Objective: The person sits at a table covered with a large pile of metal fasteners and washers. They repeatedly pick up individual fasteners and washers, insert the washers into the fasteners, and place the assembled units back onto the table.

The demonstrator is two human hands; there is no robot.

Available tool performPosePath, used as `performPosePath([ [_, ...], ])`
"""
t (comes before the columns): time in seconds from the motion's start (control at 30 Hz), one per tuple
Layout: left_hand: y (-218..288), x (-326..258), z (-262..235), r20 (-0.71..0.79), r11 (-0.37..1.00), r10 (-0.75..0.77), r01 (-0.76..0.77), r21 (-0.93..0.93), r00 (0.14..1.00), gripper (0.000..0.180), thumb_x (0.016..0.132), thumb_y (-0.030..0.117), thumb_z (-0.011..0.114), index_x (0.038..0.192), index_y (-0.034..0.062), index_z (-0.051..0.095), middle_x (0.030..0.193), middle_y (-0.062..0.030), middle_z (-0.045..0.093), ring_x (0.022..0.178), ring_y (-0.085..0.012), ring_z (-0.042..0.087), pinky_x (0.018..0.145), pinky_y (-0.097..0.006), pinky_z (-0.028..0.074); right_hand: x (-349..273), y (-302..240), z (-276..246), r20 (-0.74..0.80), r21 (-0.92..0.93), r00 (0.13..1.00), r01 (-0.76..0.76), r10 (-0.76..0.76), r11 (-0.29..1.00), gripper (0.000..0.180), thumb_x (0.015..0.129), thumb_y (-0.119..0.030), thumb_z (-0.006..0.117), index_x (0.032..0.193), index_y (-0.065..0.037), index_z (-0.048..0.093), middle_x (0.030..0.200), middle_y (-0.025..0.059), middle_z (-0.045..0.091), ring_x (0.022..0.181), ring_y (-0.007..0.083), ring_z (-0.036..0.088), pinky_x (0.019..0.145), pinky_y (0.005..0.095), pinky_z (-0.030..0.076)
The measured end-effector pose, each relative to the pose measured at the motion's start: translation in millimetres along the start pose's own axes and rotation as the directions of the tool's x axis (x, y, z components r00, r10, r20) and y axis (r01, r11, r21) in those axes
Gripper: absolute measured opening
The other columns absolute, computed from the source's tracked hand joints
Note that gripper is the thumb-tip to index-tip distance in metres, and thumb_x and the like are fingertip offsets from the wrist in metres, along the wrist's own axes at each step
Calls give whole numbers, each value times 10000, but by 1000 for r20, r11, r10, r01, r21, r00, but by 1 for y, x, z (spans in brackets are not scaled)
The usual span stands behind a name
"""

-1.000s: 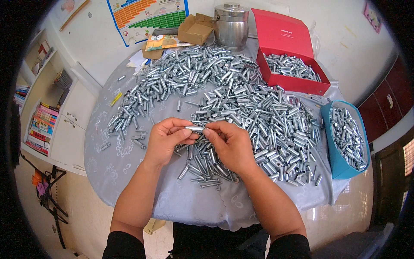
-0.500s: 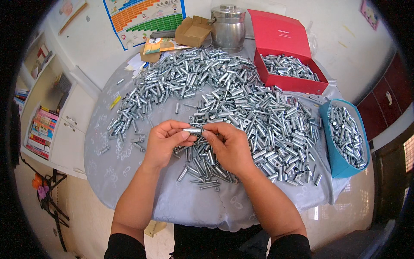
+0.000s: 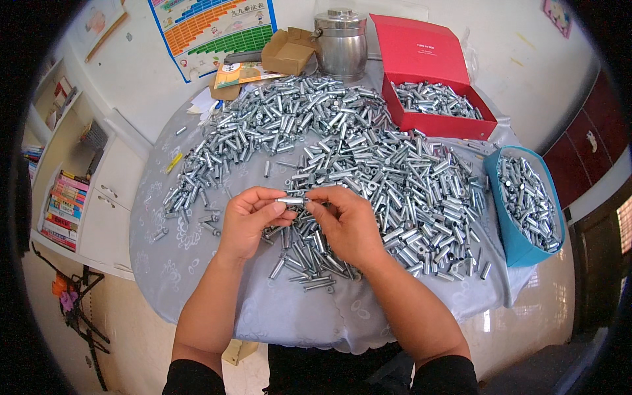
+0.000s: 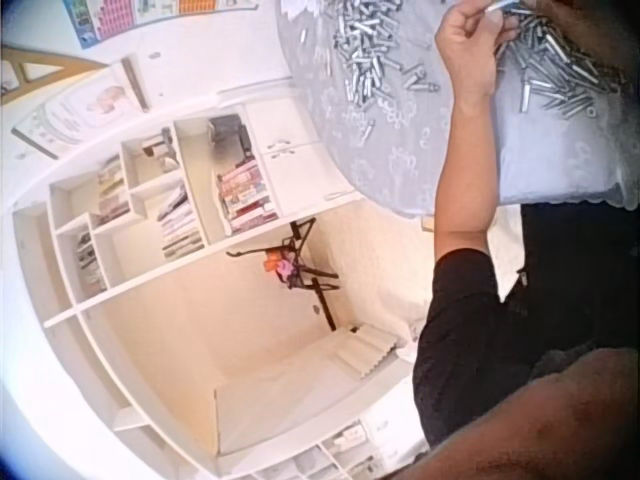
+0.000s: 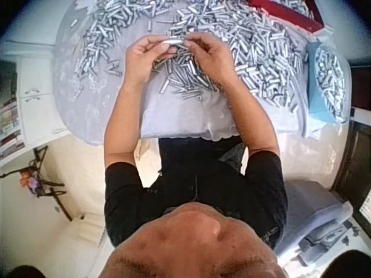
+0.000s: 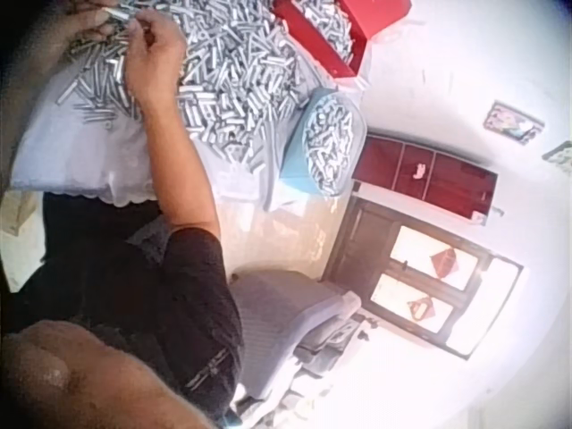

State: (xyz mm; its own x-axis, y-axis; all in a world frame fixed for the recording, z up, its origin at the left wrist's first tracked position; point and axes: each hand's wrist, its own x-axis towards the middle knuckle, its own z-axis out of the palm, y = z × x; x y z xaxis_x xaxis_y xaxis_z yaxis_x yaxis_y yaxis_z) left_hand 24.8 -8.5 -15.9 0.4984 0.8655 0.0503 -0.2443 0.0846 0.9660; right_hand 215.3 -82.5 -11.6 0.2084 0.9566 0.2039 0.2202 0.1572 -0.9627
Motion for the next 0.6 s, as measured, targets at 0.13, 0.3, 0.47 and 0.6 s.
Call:
performPosePath([
  [0.13, -1, 0, -2, -19, 1000, -4, 4, 3, 1000, 184, 933, 19, 616, 1108, -36, 633, 986, -151, 713, 841, -213, 728, 724, -309, 618, 0, -3, 3, -7, 60, 1000, -18, 18, 998, 212, 879, -70, 721, 1077, -7, 681, 823, 30, 650, 604, 67, 518, 558, 237, 437],
  [0.3, -1, 0, -1, -26, 1000, -10, 10, -8, 1000, 182, 937, 41, 624, 1105, -30, 636, 985, -146, 717, 816, -202, 726, 708, -302, 615, 2, 7, 1, 5, 28, 1000, -28, 28, 999, 278, 865, -45, 720, 1137, -32, 662, 893, 39, 646, 596, 59, 518, 545, 226, 433],
  [0.47, 0, 2, -1, -44, 1000, -26, 26, -18, 999, 185, 941, 66, 632, 1103, -22, 643, 967, -141, 722, 775, -189, 720, 679, -294, 607, 1, 3, 0, -79, 17, 994, 76, -74, 997, 349, 841, -22, 720, 1182, -67, 658, 925, 44, 659, 590, 73, 539, 541, 232, 446],
  [0.6, -1, 0, -1, -9, 1000, -27, 27, 0, 1000, 187, 936, 73, 643, 1100, -15, 659, 942, -136, 726, 751, -179, 715, 673, -291, 604, -1, -10, 0, 20, -108, 980, 198, -197, 974, 376, 814, -22, 740, 1180, -63, 664, 949, 64, 656, 578, 89, 549, 538, 246, 458],
])
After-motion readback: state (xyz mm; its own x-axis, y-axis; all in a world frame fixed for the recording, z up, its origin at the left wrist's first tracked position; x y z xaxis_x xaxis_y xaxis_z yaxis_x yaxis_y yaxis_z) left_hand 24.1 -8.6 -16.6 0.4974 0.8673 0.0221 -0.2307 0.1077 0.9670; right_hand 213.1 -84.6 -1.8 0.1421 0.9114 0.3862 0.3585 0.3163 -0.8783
